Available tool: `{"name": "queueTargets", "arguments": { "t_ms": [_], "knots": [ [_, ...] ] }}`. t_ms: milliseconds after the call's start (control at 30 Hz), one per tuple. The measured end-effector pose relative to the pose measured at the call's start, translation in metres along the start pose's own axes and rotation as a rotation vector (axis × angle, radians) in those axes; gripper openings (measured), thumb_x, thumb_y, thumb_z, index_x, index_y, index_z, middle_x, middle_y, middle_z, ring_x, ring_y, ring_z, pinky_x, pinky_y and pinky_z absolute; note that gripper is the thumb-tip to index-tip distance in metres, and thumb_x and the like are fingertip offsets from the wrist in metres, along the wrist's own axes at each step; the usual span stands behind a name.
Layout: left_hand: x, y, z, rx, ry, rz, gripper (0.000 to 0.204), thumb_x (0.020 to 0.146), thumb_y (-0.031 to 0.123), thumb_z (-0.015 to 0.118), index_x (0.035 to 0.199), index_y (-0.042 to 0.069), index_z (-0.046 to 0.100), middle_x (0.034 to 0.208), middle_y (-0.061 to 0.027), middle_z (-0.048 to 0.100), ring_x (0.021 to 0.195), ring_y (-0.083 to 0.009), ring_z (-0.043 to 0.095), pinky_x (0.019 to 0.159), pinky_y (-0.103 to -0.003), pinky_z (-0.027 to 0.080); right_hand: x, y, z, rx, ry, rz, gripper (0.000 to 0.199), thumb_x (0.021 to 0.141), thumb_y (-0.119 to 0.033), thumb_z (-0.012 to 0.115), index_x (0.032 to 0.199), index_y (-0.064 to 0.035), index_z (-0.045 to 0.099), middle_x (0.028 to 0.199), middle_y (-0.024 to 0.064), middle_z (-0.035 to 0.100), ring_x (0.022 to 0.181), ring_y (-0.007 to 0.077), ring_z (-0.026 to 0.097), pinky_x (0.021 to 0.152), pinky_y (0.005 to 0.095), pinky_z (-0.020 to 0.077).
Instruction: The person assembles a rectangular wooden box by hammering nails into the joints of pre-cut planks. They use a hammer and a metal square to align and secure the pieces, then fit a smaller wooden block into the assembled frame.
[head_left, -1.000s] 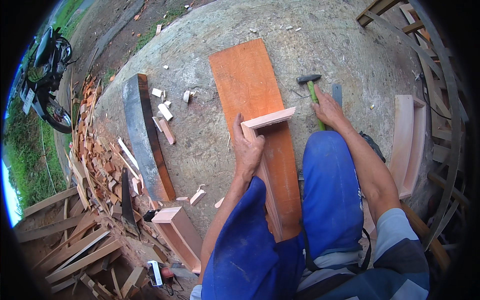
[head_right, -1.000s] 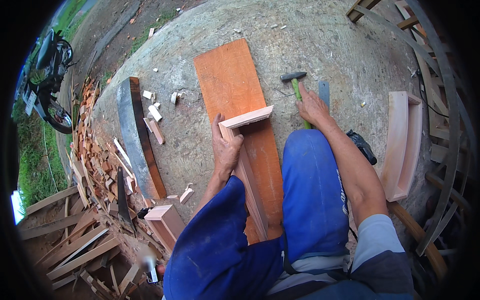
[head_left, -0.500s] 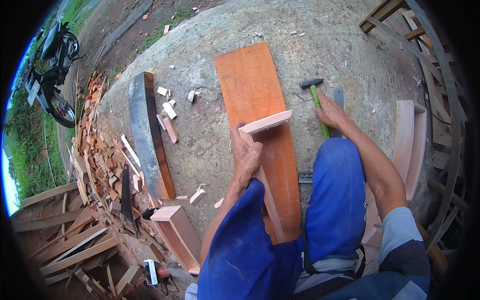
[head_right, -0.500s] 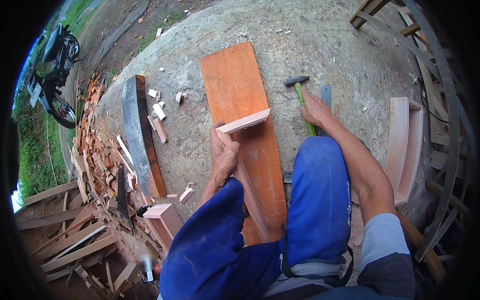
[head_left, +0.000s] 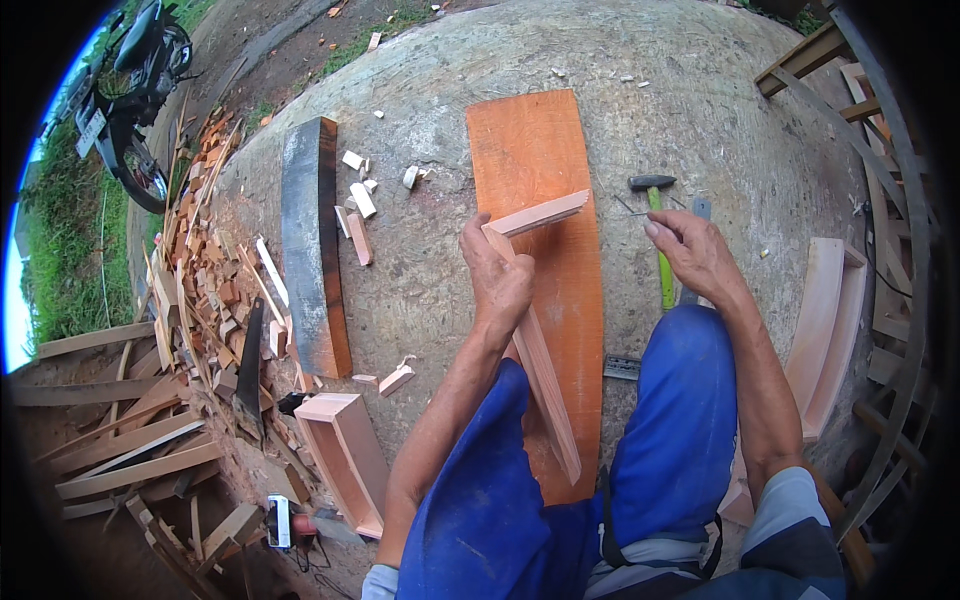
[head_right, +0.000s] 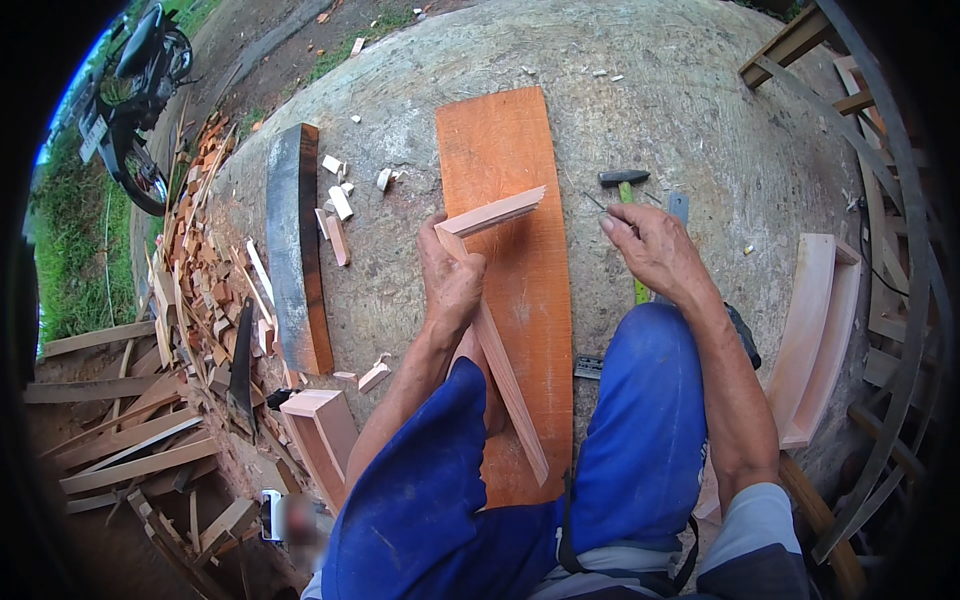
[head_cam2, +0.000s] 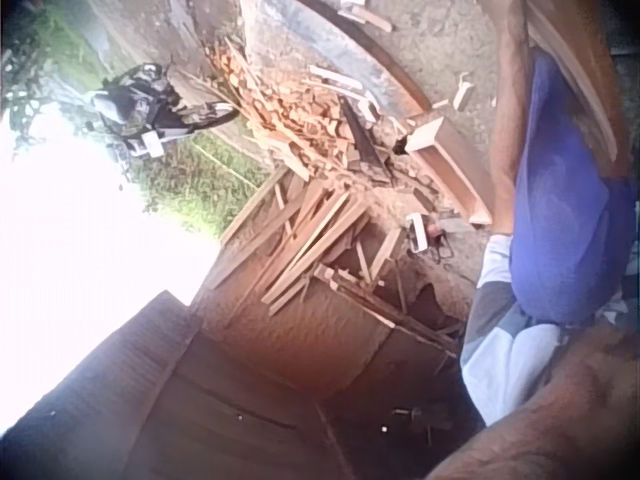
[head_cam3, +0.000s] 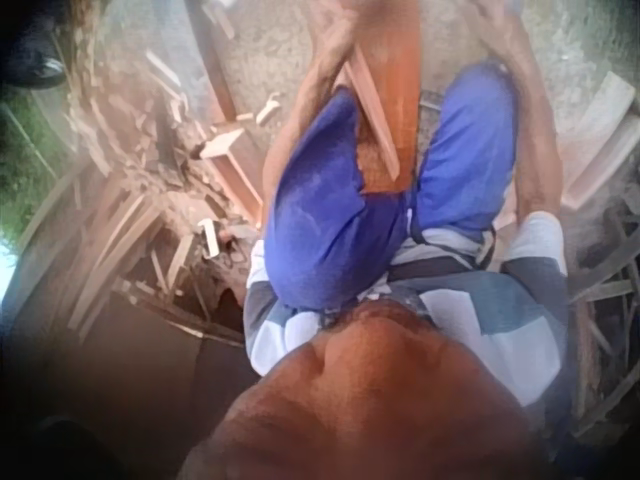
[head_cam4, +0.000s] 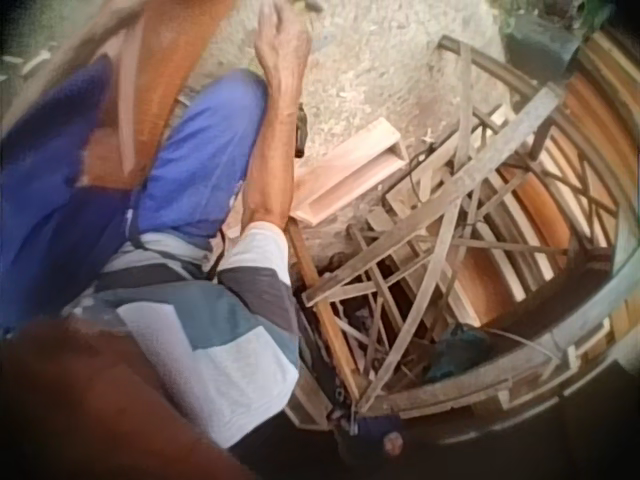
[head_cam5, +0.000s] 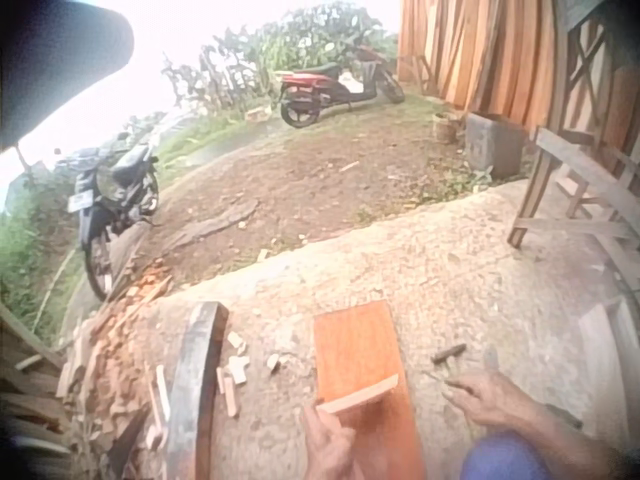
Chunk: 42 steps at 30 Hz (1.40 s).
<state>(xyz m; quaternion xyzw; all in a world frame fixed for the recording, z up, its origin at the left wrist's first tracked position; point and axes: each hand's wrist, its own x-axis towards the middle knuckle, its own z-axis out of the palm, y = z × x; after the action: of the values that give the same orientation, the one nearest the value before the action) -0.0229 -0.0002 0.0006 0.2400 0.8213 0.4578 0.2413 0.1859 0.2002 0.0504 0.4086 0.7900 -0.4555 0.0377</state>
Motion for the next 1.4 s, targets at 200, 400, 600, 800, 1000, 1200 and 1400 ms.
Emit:
{"name": "queueTargets", "arguments": {
  "t_ms": [200,400,600,800,1000,1200,1400],
  "knots": [
    [0.003,0.018,0.015,0.207,0.070,0.165,0.072,0.071,-0.001,0.056,0.139,-0.012,0.035,0.137,-0.0318,0.038,0.134,-0.0470,0.036,0.119,-0.055,0.027,-0.100,-0.082,0.132,0.121,0.065,-0.208,0.074,0.096,-0.021,0.065,0.160,-0.0062,0.031,0.131,0.0351,0.060,0.112,0.0511,0.065,0.100,0.0543,0.0516],
    [0.010,0.032,0.005,0.261,-0.086,0.281,0.060,0.089,0.015,0.068,0.138,-0.009,0.042,0.131,-0.0282,0.047,0.131,-0.0452,0.041,0.116,-0.054,0.030,-0.092,-0.054,0.174,0.509,-0.104,0.116,0.077,0.093,-0.016,0.068,0.159,-0.0032,0.029,0.143,0.0272,0.057,0.133,0.0423,0.058,0.113,0.0476,0.0454],
    [0.045,0.044,-0.033,0.253,-0.127,0.416,0.029,0.103,0.021,0.062,0.128,0.009,0.071,0.132,-0.0144,0.063,0.129,-0.0310,0.052,0.114,-0.046,0.038,-0.058,-0.022,0.189,0.879,-0.039,-0.179,0.073,0.097,-0.016,0.070,0.159,-0.0037,0.034,0.140,0.0111,0.059,0.129,0.0213,0.058,0.111,0.0358,0.0449],
    [0.046,0.038,-0.017,0.234,-0.180,0.288,0.028,0.093,0.010,0.070,0.121,0.010,0.074,0.123,-0.0133,0.071,0.123,-0.0312,0.058,0.112,-0.045,0.041,-0.041,-0.001,0.200,1.057,-0.074,0.055,0.066,0.100,-0.036,0.068,0.153,-0.0032,0.043,0.129,0.0175,0.067,0.120,0.0269,0.064,0.108,0.0398,0.0467],
    [0.030,0.017,-0.003,0.306,0.054,0.392,0.030,0.093,0.013,0.074,0.124,0.010,0.074,0.151,-0.0194,0.050,0.142,-0.0376,0.043,0.120,-0.050,0.033,-0.045,-0.034,0.172,0.443,0.047,0.240,0.058,0.101,-0.037,0.063,0.149,-0.0045,0.051,0.124,0.0231,0.068,0.119,0.0406,0.065,0.105,0.0453,0.0501],
    [0.029,0.004,-0.002,0.162,-0.036,0.307,0.038,0.095,0.019,0.075,0.132,0.011,0.069,0.161,-0.0237,0.037,0.152,-0.0386,0.030,0.123,-0.052,0.028,-0.079,-0.043,0.061,0.242,0.311,-0.284,0.053,0.100,-0.028,0.065,0.147,-0.0048,0.055,0.112,0.0228,0.070,0.105,0.0400,0.070,0.095,0.0473,0.0550],
    [0.016,-0.010,-0.001,0.152,0.206,0.238,0.071,0.098,0.033,0.073,0.154,0.005,0.040,0.156,-0.0209,0.039,0.142,-0.0363,0.045,0.114,-0.049,0.042,-0.059,-0.012,-0.002,0.692,0.458,0.085,0.039,0.102,-0.020,0.065,0.136,-0.0014,0.065,0.086,0.0077,0.069,0.081,0.0137,0.067,0.075,0.0307,0.0548]
  ]
}}
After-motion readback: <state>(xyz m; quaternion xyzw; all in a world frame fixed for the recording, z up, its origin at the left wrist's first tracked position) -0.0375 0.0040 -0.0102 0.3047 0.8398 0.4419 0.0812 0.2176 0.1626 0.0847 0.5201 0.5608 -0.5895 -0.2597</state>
